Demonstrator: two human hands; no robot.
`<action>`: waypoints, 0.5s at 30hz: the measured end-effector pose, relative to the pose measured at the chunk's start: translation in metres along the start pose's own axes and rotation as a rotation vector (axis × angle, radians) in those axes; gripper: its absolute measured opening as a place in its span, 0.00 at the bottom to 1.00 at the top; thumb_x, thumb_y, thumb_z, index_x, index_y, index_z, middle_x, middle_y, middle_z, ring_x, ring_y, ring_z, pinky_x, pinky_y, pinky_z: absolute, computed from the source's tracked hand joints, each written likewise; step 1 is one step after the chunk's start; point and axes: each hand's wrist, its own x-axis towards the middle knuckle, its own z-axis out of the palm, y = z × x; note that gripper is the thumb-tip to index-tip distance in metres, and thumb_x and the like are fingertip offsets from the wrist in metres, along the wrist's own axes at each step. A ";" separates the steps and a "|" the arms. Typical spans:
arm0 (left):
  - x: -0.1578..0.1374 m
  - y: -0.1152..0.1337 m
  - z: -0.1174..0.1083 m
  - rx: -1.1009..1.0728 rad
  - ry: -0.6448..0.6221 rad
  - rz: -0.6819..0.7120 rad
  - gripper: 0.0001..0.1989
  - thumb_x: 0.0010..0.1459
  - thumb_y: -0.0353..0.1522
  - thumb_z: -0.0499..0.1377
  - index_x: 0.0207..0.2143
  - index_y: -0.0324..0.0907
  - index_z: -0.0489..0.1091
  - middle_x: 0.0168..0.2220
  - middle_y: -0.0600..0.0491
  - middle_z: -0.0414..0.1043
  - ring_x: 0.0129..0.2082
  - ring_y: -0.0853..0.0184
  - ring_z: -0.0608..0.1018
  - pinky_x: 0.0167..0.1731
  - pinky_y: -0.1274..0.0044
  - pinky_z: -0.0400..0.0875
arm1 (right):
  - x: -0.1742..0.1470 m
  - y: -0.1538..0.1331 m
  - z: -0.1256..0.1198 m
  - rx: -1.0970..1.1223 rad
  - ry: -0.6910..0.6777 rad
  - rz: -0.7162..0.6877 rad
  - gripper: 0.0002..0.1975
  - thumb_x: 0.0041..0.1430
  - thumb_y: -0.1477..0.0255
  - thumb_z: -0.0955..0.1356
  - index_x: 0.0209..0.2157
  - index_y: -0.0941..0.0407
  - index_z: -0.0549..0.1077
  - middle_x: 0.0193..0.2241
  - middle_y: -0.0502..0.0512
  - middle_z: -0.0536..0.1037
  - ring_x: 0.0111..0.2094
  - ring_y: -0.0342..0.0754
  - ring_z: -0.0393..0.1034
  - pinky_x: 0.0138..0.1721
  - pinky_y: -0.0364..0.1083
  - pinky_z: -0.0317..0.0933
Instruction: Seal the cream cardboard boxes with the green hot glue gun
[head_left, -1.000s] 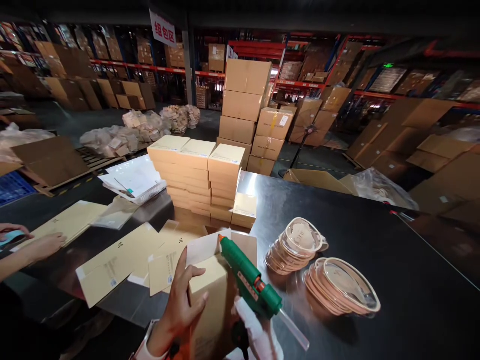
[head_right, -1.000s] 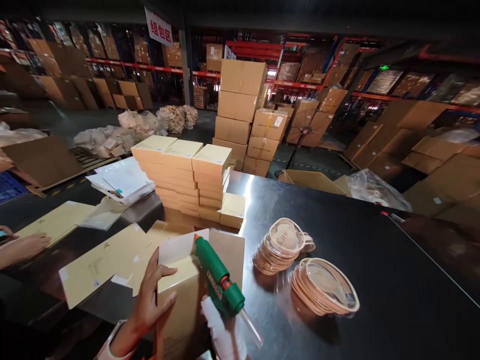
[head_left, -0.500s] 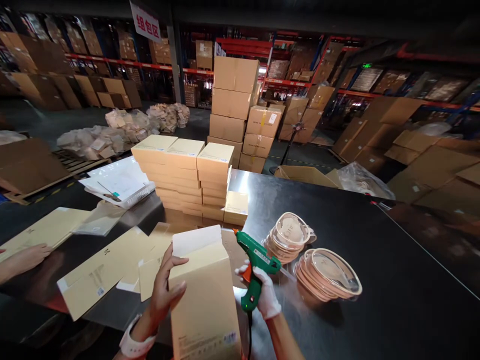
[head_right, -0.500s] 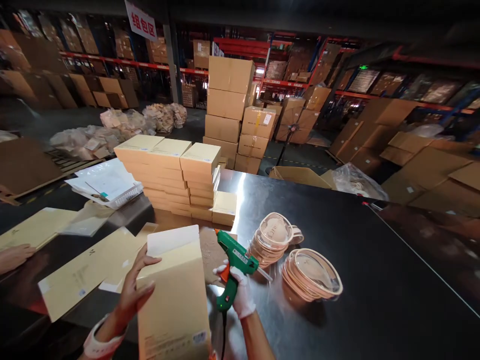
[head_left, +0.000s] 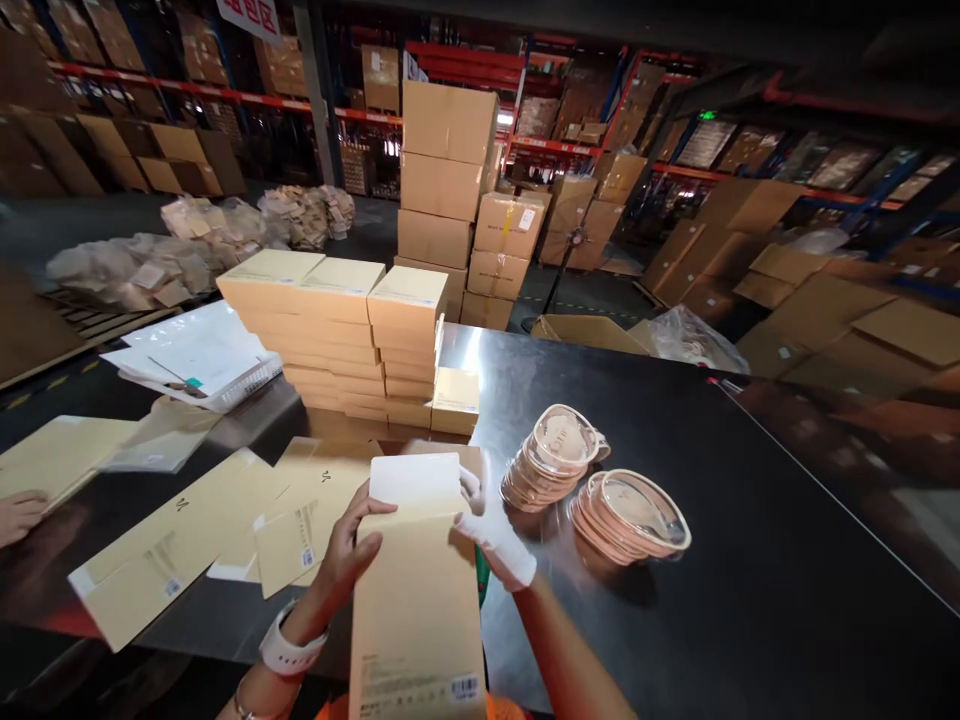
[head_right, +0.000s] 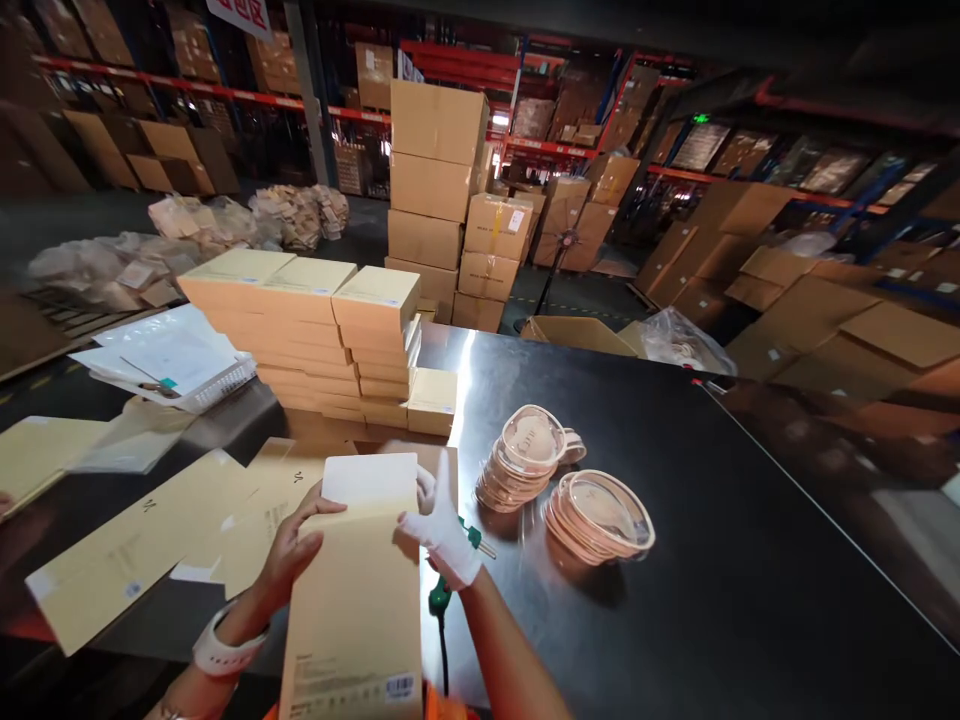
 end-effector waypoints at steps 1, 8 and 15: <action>-0.002 -0.004 0.003 -0.007 0.004 0.009 0.25 0.51 0.55 0.63 0.35 0.42 0.76 0.51 0.43 0.69 0.50 0.47 0.74 0.50 0.60 0.70 | 0.001 -0.006 0.003 0.021 -0.046 -0.024 0.39 0.46 0.52 0.72 0.59 0.50 0.63 0.47 0.59 0.75 0.47 0.53 0.74 0.46 0.52 0.69; -0.004 -0.033 0.018 -0.170 0.197 0.197 0.14 0.56 0.42 0.65 0.40 0.49 0.67 0.36 0.56 0.68 0.40 0.63 0.74 0.45 0.70 0.70 | -0.012 0.013 -0.008 -0.239 0.026 -0.322 0.11 0.53 0.66 0.69 0.38 0.54 0.75 0.38 0.57 0.78 0.42 0.50 0.74 0.47 0.51 0.67; 0.022 -0.013 0.021 0.126 -0.279 0.044 0.21 0.55 0.50 0.63 0.28 0.43 0.82 0.33 0.49 0.68 0.36 0.61 0.73 0.40 0.70 0.69 | -0.017 0.020 -0.014 -0.266 0.016 -0.530 0.06 0.59 0.67 0.69 0.35 0.53 0.77 0.34 0.55 0.79 0.39 0.49 0.75 0.44 0.50 0.70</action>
